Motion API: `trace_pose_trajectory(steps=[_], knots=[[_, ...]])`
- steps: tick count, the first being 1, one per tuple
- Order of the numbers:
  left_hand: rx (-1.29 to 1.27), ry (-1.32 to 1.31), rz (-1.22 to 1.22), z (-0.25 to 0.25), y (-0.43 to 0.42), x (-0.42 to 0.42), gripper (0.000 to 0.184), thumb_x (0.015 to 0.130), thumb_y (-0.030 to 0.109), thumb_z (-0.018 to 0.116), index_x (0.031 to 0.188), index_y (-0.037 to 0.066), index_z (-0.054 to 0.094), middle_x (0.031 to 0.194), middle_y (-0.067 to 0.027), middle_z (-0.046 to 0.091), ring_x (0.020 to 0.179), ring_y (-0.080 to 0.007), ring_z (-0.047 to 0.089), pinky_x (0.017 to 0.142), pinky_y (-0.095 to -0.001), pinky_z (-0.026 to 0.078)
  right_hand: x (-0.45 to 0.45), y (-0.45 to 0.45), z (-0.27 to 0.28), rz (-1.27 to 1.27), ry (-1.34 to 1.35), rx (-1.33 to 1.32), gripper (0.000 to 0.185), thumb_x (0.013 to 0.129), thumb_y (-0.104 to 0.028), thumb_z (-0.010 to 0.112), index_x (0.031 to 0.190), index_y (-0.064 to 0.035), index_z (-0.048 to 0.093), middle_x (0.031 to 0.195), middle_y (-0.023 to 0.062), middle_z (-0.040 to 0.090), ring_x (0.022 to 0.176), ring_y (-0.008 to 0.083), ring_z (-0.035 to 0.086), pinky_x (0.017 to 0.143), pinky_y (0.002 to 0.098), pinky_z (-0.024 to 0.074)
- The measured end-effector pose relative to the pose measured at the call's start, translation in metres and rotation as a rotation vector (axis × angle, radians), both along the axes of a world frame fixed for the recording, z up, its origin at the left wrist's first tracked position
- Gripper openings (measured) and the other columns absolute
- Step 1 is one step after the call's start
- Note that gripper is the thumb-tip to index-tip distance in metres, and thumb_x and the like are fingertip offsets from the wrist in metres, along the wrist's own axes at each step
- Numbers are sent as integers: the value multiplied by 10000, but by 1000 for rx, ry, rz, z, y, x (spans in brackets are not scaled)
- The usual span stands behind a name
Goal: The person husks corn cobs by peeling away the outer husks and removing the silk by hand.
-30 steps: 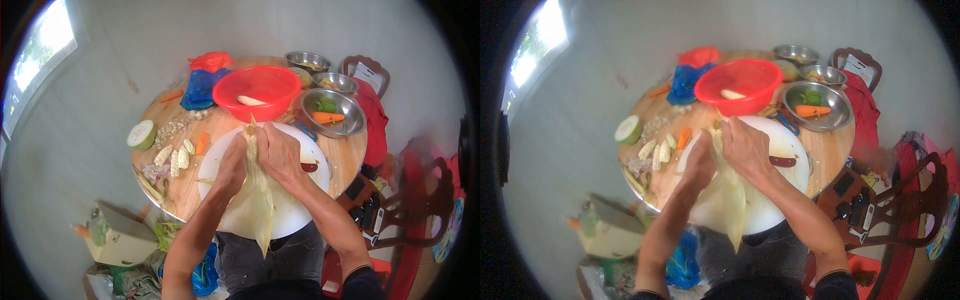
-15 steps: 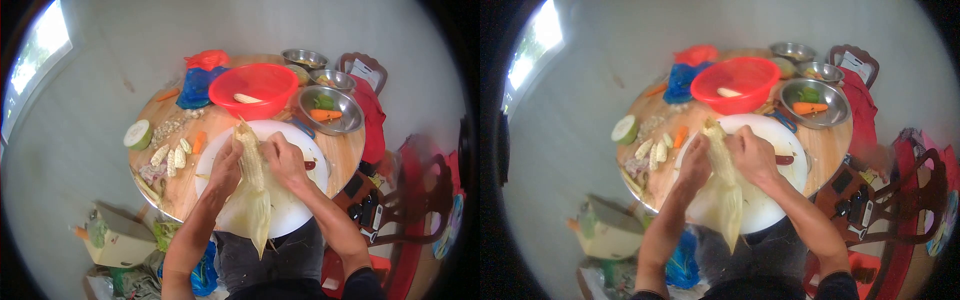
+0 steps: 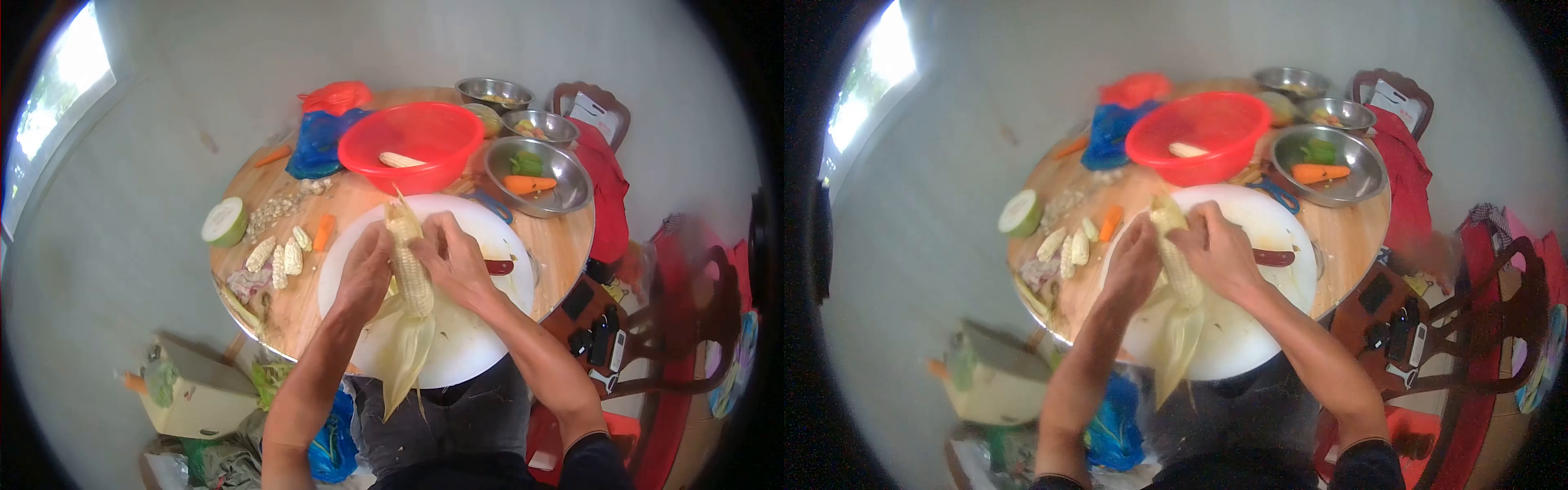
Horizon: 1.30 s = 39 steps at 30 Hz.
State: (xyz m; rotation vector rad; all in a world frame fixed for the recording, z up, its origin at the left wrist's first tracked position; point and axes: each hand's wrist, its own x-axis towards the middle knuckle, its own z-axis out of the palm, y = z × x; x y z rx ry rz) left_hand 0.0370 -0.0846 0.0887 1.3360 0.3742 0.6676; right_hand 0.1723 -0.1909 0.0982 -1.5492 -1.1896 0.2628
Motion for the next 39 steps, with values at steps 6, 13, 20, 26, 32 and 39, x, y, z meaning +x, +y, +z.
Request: trace_pose_trajectory(steps=[6, 13, 20, 26, 32, 39], knots=[[-13, -108, -4, 0, -9, 8, 395, 1094, 342, 472, 1297, 9, 535, 1117, -52, 626, 979, -121, 595, 860, -283, 496, 0, 19, -7, -7, 204, 328, 208, 931, -165, 696, 1010, 27, 698, 815, 94, 640, 725, 145, 580, 688, 300, 471], [-38, -76, -25, -7, -8, 10, 403, 1099, 345, 457, 1299, 4, 534, 1120, -48, 621, 983, -125, 594, 853, -287, 500, 7, 22, -25, -158, 246, 304, 238, 985, -168, 626, 927, 58, 673, 838, 100, 652, 745, 154, 580, 726, 303, 475], [19, 125, 65, 7, -30, 15, 432, 1081, 368, 497, 1277, -13, 545, 1087, -50, 628, 981, -139, 605, 870, -273, 495, -10, 17, -36, -152, 594, 325, 289, 1065, -213, 493, 998, 39, 618, 885, 77, 657, 830, 129, 580, 790, 316, 486], [-35, 105, 72, -11, -10, 14, 451, 1075, 413, 465, 1217, -3, 568, 1011, -82, 635, 913, -186, 621, 826, -317, 513, -15, -1, -41, -37, 1038, 569, 246, 1086, -244, 467, 936, -60, 532, 775, 3, 501, 702, 106, 455, 685, 303, 427], [-437, -165, 204, -27, 30, 12, 464, 1061, 434, 453, 1220, 13, 568, 972, -127, 635, 885, -263, 620, 797, -424, 519, -62, -58, -62, 107, 1246, 419, 303, 1101, -304, 457, 861, -124, 422, 716, -40, 306, 633, 85, 300, 610, 284, 325], [-410, -337, 123, -37, 30, 9, 530, 1044, 461, 464, 1320, 14, 537, 1047, -132, 643, 934, -261, 626, 826, -416, 529, -78, -72, -77, 157, 1137, 358, 267, 1093, -260, 471, 892, -84, 476, 748, -38, 372, 671, 82, 356, 656, 287, 371]])
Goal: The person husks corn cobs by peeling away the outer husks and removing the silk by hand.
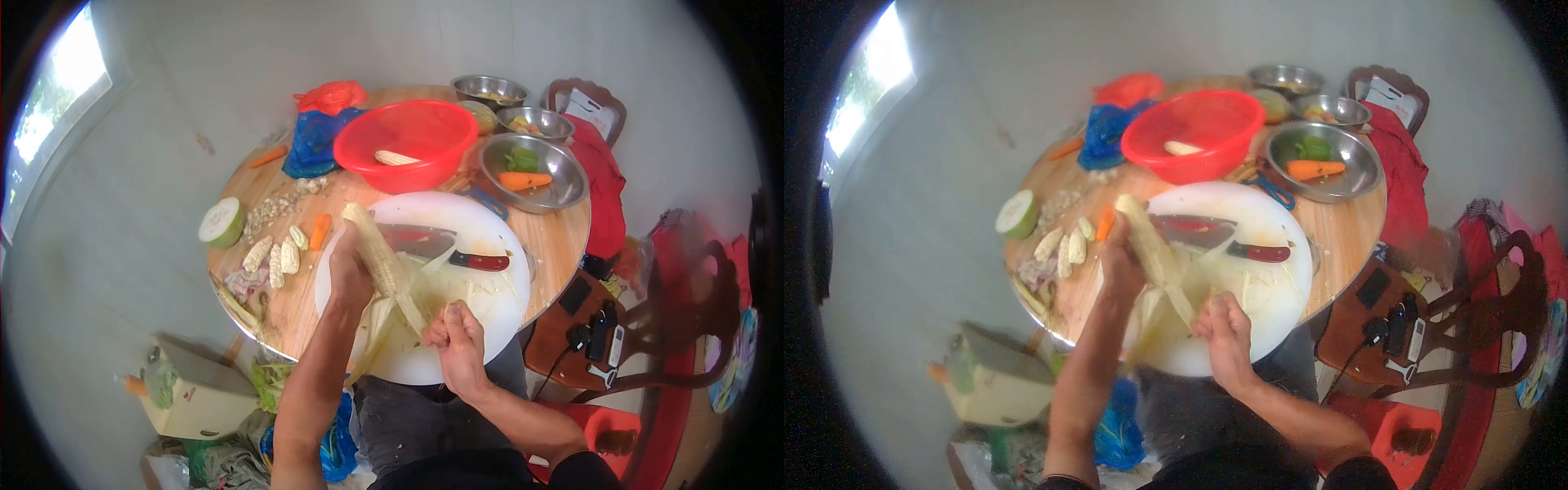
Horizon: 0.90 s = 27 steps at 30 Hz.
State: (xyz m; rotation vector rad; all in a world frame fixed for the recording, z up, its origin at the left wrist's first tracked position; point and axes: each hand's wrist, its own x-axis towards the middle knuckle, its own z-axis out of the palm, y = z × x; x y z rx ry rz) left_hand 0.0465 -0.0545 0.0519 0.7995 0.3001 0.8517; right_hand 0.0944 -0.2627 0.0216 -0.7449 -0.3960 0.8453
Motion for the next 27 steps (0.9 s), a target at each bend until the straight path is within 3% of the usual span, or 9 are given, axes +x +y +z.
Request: trace_pose_trajectory(steps=[4, 6, 10, 13, 15, 18, 22, 24, 27], knots=[[28, -25, -78, -6, 4, -6, 524, 1034, 463, 484, 1303, 19, 553, 1045, -121, 643, 932, -248, 626, 818, -408, 532, 19, 6, 6, 166, -182, -179, 208, 1069, -215, 486, 1035, -27, 568, 812, -9, 496, 733, 98, 444, 712, 275, 403], [450, 66, -159, -10, 3, -10, 484, 1027, 428, 495, 1280, 22, 568, 1035, -109, 641, 943, -238, 626, 811, -401, 534, 36, 10, 21, 142, -369, -180, 261, 1054, -186, 486, 1209, 8, 567, 908, 24, 583, 843, 130, 546, 837, 286, 455], [383, 39, -214, 10, -13, -10, 527, 1007, 445, 583, 1320, 25, 526, 1103, -103, 634, 926, -218, 637, 839, -365, 523, 62, 25, 67, 39, -554, -128, 440, 997, -289, 636, 1266, 55, 581, 1086, 94, 657, 1062, 146, 603, 969, 289, 469], [394, 143, -199, 30, -29, -10, 482, 1019, 352, 592, 1343, -1, 533, 1190, -104, 635, 1043, -196, 625, 898, -350, 514, 73, 45, 92, 15, -650, -203, 559, 963, -331, 697, 1316, 81, 564, 1146, 111, 670, 1099, 149, 610, 964, 288, 487], [493, 315, -169, 41, -41, -11, 476, 1004, 239, 631, 1387, -20, 519, 1257, -104, 622, 1135, -171, 593, 953, -338, 493, 79, 58, 104, -1, -717, -209, 564, 954, -350, 706, 1292, 85, 587, 1117, 107, 682, 1054, 146, 624, 924, 285, 501], [609, 332, -153, 48, -50, -15, 488, 967, 140, 685, 1396, -25, 522, 1246, -95, 623, 1151, -163, 583, 985, -323, 474, 87, 72, 112, 30, -719, -199, 530, 938, -355, 722, 1219, 87, 645, 1051, 97, 704, 965, 139, 644, 857, 285, 515], [649, 335, -159, 47, -58, -13, 524, 935, 116, 725, 1397, -24, 521, 1239, -94, 624, 1161, -160, 577, 995, -316, 470, 94, 82, 109, 88, -646, -175, 361, 921, -276, 719, 1063, 54, 737, 960, 67, 721, 859, 121, 642, 775, 285, 505], [699, 250, -49, 47, -65, -9, 501, 929, 93, 727, 1372, -31, 529, 1234, -89, 624, 1147, -153, 586, 993, -313, 475, 96, 72, 121, 142, -625, -233, 322, 940, -261, 700, 1059, 37, 733, 960, 52, 713, 864, 120, 647, 791, 282, 504], [686, 332, -19, 42, -68, -11, 470, 953, 115, 703, 1360, -36, 524, 1222, -97, 632, 1136, -150, 595, 983, -311, 482, 101, 66, 120, 177, -588, -285, 264, 961, -241, 675, 1024, 10, 729, 973, 39, 701, 886, 119, 649, 815, 282, 497]])
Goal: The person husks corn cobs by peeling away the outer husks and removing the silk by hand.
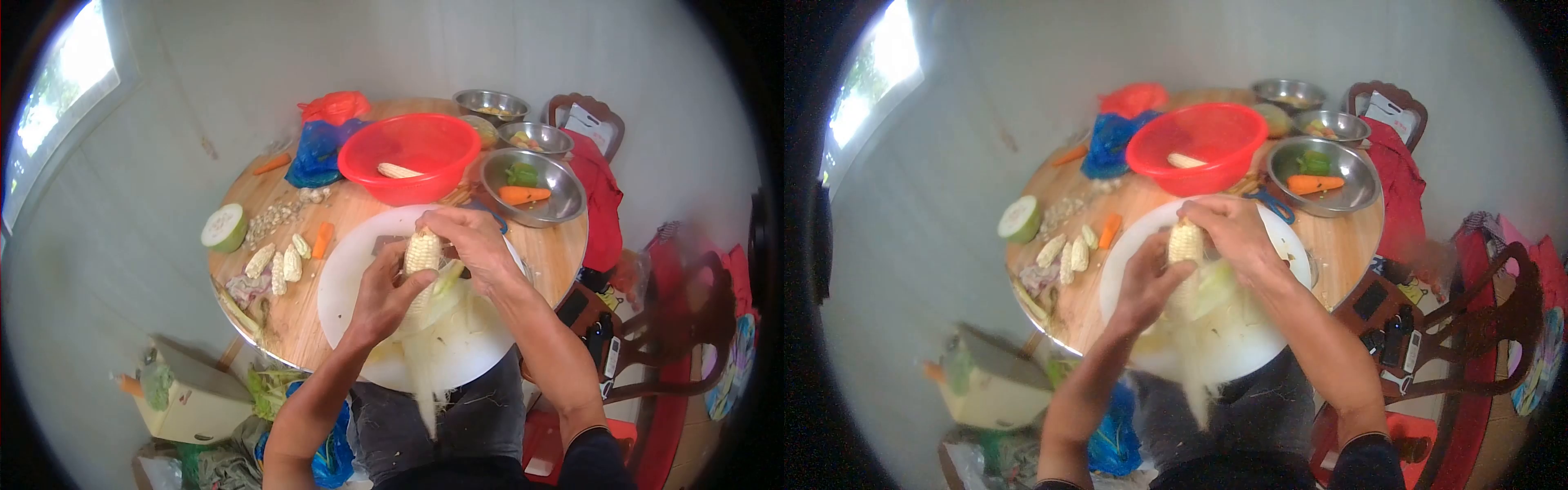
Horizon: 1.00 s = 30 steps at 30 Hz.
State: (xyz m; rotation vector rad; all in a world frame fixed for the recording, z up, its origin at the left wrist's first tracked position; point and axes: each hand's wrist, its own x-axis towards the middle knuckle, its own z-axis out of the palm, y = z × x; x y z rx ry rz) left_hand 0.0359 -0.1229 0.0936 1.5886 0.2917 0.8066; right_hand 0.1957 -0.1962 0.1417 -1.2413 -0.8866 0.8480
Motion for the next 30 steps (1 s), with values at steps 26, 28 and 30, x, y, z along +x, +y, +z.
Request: trace_pose_trajectory(steps=[26, 28, 30], knots=[[-402, -342, -139, -31, 51, 0, 562, 999, 372, 570, 1373, -39, 481, 1177, -150, 630, 1069, -260, 626, 973, -408, 501, -42, -54, -78, 105, -62, 25, 339, 1007, -223, 637, 1195, 55, 588, 885, 50, 637, 681, 143, 596, 639, 293, 503], [-422, -349, -201, -23, 43, 2, 577, 1019, 345, 559, 1435, -38, 440, 1294, -155, 601, 1162, -265, 606, 1049, -409, 468, -38, -42, -44, -223, -796, -29, 433, 966, -248, 691, 1230, 58, 535, 877, 146, 646, 721, 288, 659, 687, 413, 514], [-359, -290, -216, -22, 40, 2, 592, 1031, 354, 542, 1456, -37, 416, 1355, -172, 571, 1229, -280, 580, 1076, -423, 454, -34, -32, -17, -178, -846, -67, 460, 946, -295, 700, 1200, 56, 546, 921, 189, 661, 766, 346, 671, 710, 447, 512]])
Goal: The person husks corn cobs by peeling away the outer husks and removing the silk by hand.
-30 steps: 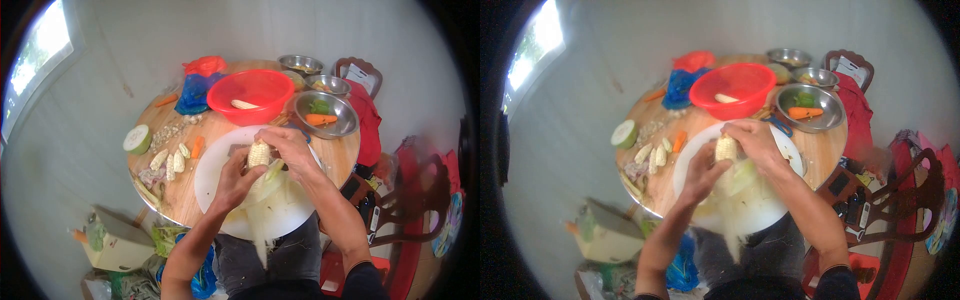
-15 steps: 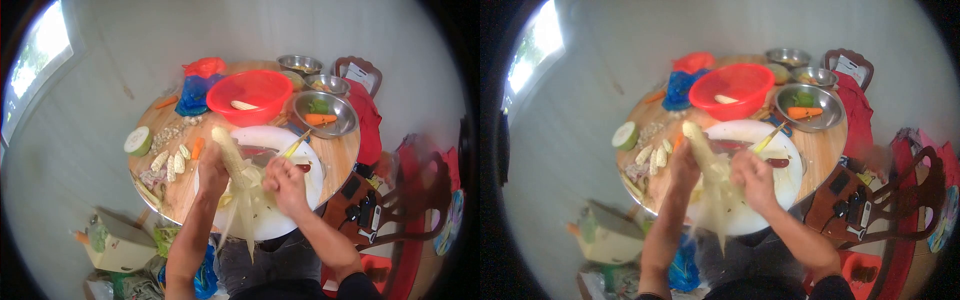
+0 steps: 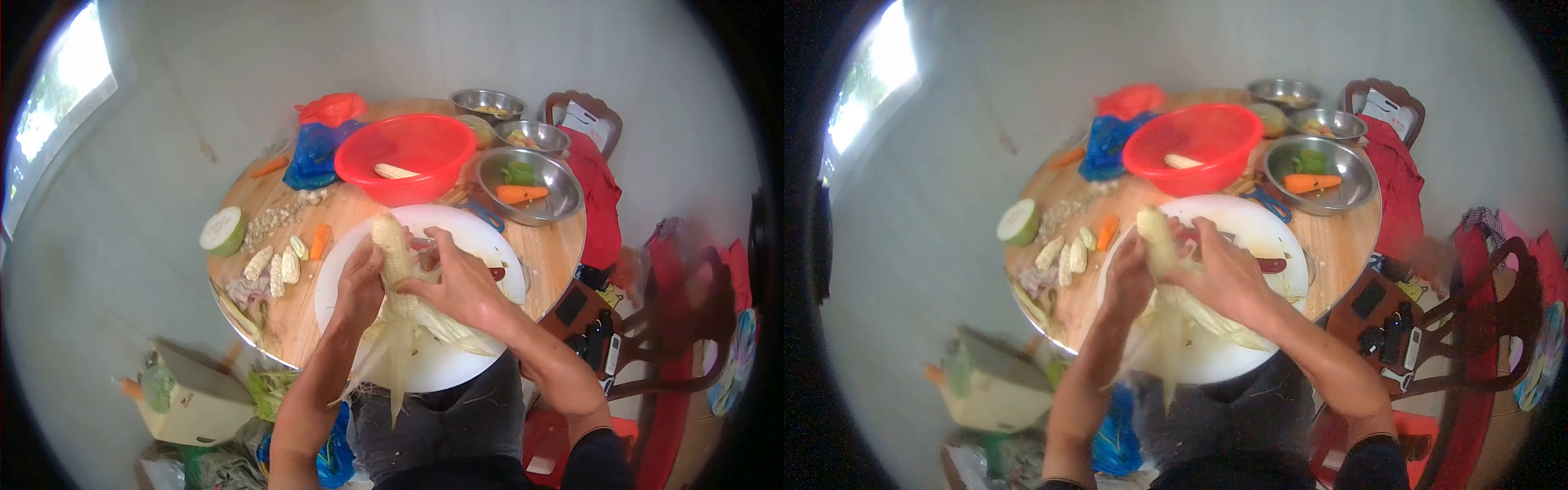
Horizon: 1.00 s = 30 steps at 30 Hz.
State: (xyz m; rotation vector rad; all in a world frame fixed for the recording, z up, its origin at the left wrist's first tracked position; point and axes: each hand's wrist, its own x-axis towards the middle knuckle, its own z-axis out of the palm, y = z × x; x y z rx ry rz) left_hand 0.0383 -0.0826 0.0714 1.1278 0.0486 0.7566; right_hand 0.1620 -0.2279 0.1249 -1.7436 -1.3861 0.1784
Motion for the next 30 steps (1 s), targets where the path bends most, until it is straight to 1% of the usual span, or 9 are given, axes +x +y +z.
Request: trace_pose_trajectory(steps=[5, 10, 13, 15, 17, 19, 23, 27, 30], knots=[[-4, 70, 14, 13, -15, -2, 565, 1055, 309, 505, 1492, -26, 379, 1428, -183, 534, 1288, -299, 560, 1117, -451, 422, 22, 20, 27, 170, -391, -312, 496, 947, -424, 614, 1177, 15, 602, 1052, 272, 692, 893, 433, 694, 774, 523, 537], [11, 84, -74, 7, -9, -3, 521, 1082, 313, 476, 1504, 20, 389, 1340, -140, 589, 1199, -248, 596, 1024, -394, 490, 19, 14, 21, 340, -664, -250, 243, 984, -276, 550, 1039, -68, 664, 963, 179, 704, 867, 407, 693, 747, 508, 541], [-6, 125, -71, 6, -3, -5, 534, 1084, 333, 468, 1506, 20, 378, 1306, -135, 606, 1144, -248, 617, 987, -396, 509, -1, -16, 4, 587, -471, -154, 201, 945, -239, 583, 1012, -74, 677, 917, 164, 689, 855, 388, 694, 704, 498, 540], [-60, 136, -52, 3, 1, -4, 540, 1086, 342, 457, 1510, 18, 373, 1304, -135, 608, 1130, -245, 623, 978, -387, 512, 0, -19, 0, 596, -446, -94, 186, 942, -241, 594, 982, -73, 663, 916, 159, 682, 848, 379, 692, 663, 498, 528], [-116, 156, -44, 2, -3, -4, 546, 1089, 350, 446, 1514, 16, 368, 1302, -135, 611, 1116, -242, 628, 969, -378, 515, 9, -12, -2, 270, -498, 7, 208, 952, -256, 598, 953, -52, 636, 870, 166, 682, 793, 391, 688, 640, 489, 526], [70, 186, 23, 13, -12, -2, 520, 1095, 365, 409, 1478, 14, 429, 1336, -147, 585, 1220, -243, 575, 1060, -377, 446, 13, -1, 9, 141, -456, 4, 209, 946, -249, 603, 939, -42, 626, 836, 169, 677, 761, 392, 687, 631, 487, 529], [-27, 44, 6, 17, -25, 9, 504, 1102, 341, 397, 1474, 3, 432, 1352, -136, 578, 1241, -226, 562, 1068, -353, 433, 8, 11, 19, -83, -573, -13, 204, 910, -217, 618, 926, -14, 609, 774, 190, 672, 690, 393, 682, 599, 494, 531], [-116, 113, -6, 15, -22, 7, 496, 1106, 307, 383, 1492, -6, 389, 1389, -132, 545, 1258, -235, 545, 1088, -374, 418, 18, 16, 3, -20, -615, 119, 207, 911, -220, 615, 952, -18, 599, 806, 200, 684, 695, 394, 681, 585, 507, 523], [-122, 103, -55, 12, -12, 4, 506, 1109, 284, 378, 1526, -1, 340, 1422, -130, 514, 1271, -235, 529, 1105, -381, 403, 19, 5, -16, 308, -658, 50, 200, 903, -212, 619, 944, -18, 591, 827, 206, 692, 691, 399, 681, 584, 510, 521]])
